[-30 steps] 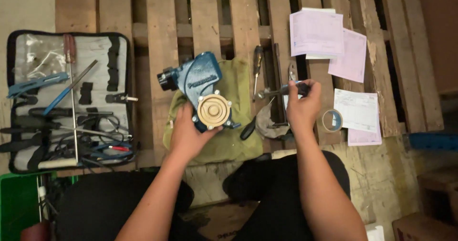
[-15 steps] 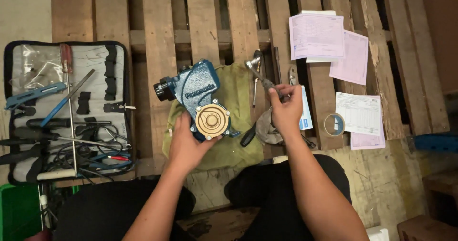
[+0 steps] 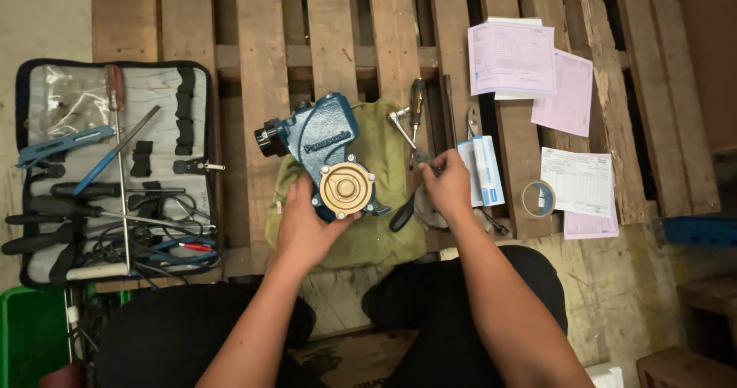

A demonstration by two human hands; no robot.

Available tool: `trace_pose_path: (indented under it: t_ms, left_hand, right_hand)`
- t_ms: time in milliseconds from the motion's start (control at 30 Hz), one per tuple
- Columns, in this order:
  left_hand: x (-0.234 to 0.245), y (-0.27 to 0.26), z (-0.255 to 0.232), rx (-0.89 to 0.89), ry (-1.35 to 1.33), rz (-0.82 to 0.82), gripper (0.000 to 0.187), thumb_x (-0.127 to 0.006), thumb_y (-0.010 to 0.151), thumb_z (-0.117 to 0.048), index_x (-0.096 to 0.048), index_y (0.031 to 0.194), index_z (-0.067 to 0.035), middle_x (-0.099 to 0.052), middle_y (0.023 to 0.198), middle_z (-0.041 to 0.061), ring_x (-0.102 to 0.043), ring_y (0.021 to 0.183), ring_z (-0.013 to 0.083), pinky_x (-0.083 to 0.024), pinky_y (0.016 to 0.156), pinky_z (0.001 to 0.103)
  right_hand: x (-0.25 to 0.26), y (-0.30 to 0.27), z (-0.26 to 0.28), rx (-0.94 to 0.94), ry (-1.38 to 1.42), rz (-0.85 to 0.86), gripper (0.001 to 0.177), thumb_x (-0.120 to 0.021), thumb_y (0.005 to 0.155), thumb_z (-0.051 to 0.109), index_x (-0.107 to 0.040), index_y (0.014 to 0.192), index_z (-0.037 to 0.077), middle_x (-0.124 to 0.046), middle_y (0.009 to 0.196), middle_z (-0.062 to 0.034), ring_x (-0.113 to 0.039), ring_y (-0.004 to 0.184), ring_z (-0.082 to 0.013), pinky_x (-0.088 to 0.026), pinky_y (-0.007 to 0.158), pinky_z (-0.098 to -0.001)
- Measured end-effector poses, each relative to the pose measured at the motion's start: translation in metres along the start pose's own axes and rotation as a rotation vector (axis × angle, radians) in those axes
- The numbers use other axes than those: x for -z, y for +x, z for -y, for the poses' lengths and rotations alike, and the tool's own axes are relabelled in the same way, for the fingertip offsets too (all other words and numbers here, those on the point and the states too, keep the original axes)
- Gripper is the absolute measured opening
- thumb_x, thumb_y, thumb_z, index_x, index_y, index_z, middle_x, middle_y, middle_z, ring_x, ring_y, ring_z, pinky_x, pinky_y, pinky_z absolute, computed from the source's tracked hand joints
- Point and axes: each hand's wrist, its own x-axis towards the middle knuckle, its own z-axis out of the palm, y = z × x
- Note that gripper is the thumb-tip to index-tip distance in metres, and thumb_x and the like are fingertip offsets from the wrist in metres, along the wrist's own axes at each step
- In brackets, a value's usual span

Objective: Disassembling a water pump using a wrench and other hand tools on a wooden pallet workbench.

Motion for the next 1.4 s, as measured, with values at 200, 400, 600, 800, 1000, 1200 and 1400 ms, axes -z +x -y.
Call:
trace_pose_path:
  t_ms: [200, 400, 600, 800, 1000, 1200, 1400]
  left_hand:
    - [0.001, -0.001, -0.004, -0.011, -0.008, 0.000, 0.102, -0.093, 0.066, -0.039, -0.041, 0.148, -0.007, -0.050, 0.138, 0.021, -0.051, 0.133, 0.0499, -0.046, 0.109, 0.059]
    - [0.002, -0.001, -0.008, -0.028, -0.011, -0.005, 0.100, -0.095, 0.066, -0.033, -0.043, 0.146, -0.004, -0.053, 0.135, 0.023, -0.052, 0.130, 0.0515, -0.048, 0.106, 0.060]
    - [0.005, -0.003, -0.006, -0.018, 0.013, 0.019, 0.098, -0.092, 0.068, -0.030, -0.041, 0.147, -0.003, -0.049, 0.140, 0.025, -0.051, 0.130, 0.0547, -0.047, 0.106, 0.062]
    - [0.008, -0.002, -0.003, -0.008, 0.023, 0.029, 0.100, -0.092, 0.068, -0.032, -0.040, 0.148, -0.002, -0.050, 0.140, 0.024, -0.053, 0.129, 0.0540, -0.050, 0.104, 0.061]
    - [0.009, -0.003, -0.006, 0.007, 0.046, 0.051, 0.098, -0.091, 0.069, -0.032, -0.040, 0.147, -0.004, -0.048, 0.143, 0.022, -0.052, 0.129, 0.0552, -0.049, 0.105, 0.061]
    - [0.008, -0.003, -0.002, 0.005, 0.050, 0.038, 0.095, -0.092, 0.067, -0.034, -0.043, 0.144, -0.005, -0.050, 0.141, 0.021, -0.053, 0.128, 0.0543, -0.049, 0.105, 0.061]
    - [0.008, -0.004, -0.012, 0.036, 0.071, 0.063, 0.092, -0.090, 0.072, -0.032, -0.042, 0.146, -0.005, -0.050, 0.140, 0.020, -0.053, 0.129, 0.0532, -0.050, 0.102, 0.061]
  right_hand:
    - [-0.006, 0.003, 0.006, 0.079, -0.079, 0.091, 0.029, -0.077, 0.091, 0.023, -0.063, 0.109, 0.005, -0.071, 0.104, -0.0207, -0.070, 0.104, -0.0420, -0.057, 0.090, -0.0500]
    - [-0.014, 0.007, 0.005, 0.083, -0.203, 0.158, 0.027, -0.073, 0.093, 0.021, -0.066, 0.111, 0.003, -0.069, 0.109, -0.0236, -0.068, 0.110, -0.0441, -0.054, 0.096, -0.0538]
    - [-0.012, 0.015, 0.001, 0.034, -0.207, 0.151, 0.037, -0.080, 0.087, 0.033, -0.066, 0.110, 0.008, -0.064, 0.108, -0.0142, -0.068, 0.108, -0.0396, -0.055, 0.094, -0.0508]
    - [0.057, -0.035, 0.109, 0.401, 0.116, 0.081, 0.018, -0.078, 0.092, 0.020, -0.073, 0.106, 0.009, -0.070, 0.093, -0.0161, -0.071, 0.094, -0.0392, -0.058, 0.083, -0.0463]
    - [0.061, -0.064, 0.138, 0.623, 0.157, 0.177, 0.012, -0.082, 0.088, 0.018, -0.075, 0.095, 0.010, -0.071, 0.077, -0.0088, -0.074, 0.075, -0.0268, -0.059, 0.072, -0.0373]
    - [0.053, -0.069, 0.131, 0.793, -0.049, 0.031, 0.012, -0.077, 0.094, 0.023, -0.074, 0.089, 0.013, -0.068, 0.073, -0.0038, -0.071, 0.071, -0.0230, -0.058, 0.069, -0.0334]
    - [0.052, -0.072, 0.130, 0.926, -0.068, 0.046, 0.005, -0.069, 0.096, 0.016, -0.069, 0.098, 0.011, -0.065, 0.081, -0.0062, -0.071, 0.080, -0.0290, -0.058, 0.073, -0.0377]
